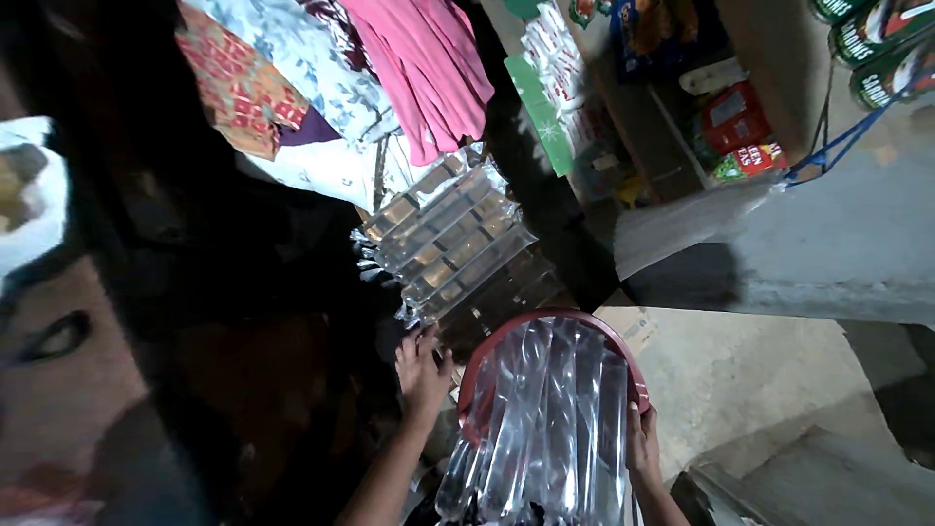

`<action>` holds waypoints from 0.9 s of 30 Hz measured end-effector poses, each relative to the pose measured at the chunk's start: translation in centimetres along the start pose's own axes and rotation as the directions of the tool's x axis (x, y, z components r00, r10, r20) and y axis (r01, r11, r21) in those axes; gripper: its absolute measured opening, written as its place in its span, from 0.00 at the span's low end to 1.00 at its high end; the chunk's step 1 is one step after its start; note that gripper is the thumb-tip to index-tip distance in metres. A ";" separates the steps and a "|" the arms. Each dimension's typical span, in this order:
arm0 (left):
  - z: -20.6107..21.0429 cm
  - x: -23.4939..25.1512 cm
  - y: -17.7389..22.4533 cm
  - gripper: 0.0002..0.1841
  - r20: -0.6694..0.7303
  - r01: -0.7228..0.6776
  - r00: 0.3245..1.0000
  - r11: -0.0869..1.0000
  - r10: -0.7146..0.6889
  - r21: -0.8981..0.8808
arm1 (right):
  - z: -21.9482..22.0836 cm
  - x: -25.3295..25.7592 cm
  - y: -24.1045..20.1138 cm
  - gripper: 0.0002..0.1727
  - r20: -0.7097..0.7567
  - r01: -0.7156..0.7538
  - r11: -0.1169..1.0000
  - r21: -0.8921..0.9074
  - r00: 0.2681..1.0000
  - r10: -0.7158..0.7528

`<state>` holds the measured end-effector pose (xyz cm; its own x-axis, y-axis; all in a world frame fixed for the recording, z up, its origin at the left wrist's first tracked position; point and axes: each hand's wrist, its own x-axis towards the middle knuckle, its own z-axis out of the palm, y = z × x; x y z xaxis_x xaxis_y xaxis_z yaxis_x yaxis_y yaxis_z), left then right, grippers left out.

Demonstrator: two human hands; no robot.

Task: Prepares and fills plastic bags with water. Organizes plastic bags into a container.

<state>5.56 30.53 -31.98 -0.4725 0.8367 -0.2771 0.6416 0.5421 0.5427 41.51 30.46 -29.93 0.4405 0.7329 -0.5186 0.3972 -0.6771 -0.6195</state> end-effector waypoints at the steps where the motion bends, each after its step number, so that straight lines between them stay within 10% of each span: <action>1: -0.3 -1.2 -0.1 0.27 0.011 0.026 1.000 0.998 -0.026 -0.050 | -0.1 -0.1 -0.1 0.29 0.008 -0.010 1.000 0.001 1.000 0.010; 23: -13.0 -27.4 -2.2 0.24 0.118 0.174 0.985 0.726 -0.128 -0.665 | -4.0 -6.0 5.1 0.32 0.301 -0.235 0.960 0.154 0.936 0.181; 25: -13.6 -30.6 -3.9 0.23 0.127 0.175 0.985 0.711 -0.120 -0.681 | -4.4 -6.5 4.9 0.30 0.395 -0.181 0.958 0.222 0.915 0.082; 27: -14.4 -33.5 -5.1 0.23 0.165 0.204 0.979 0.686 -0.123 -0.698 | -5.5 -6.7 6.4 0.31 0.521 0.129 0.892 0.433 0.772 -0.364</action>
<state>9.37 -1.38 -14.04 -0.4411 0.7652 -0.4688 -0.0780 0.4877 0.8695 45.49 20.89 -27.19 -0.2245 0.8471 -0.4816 0.0627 -0.4806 -0.8747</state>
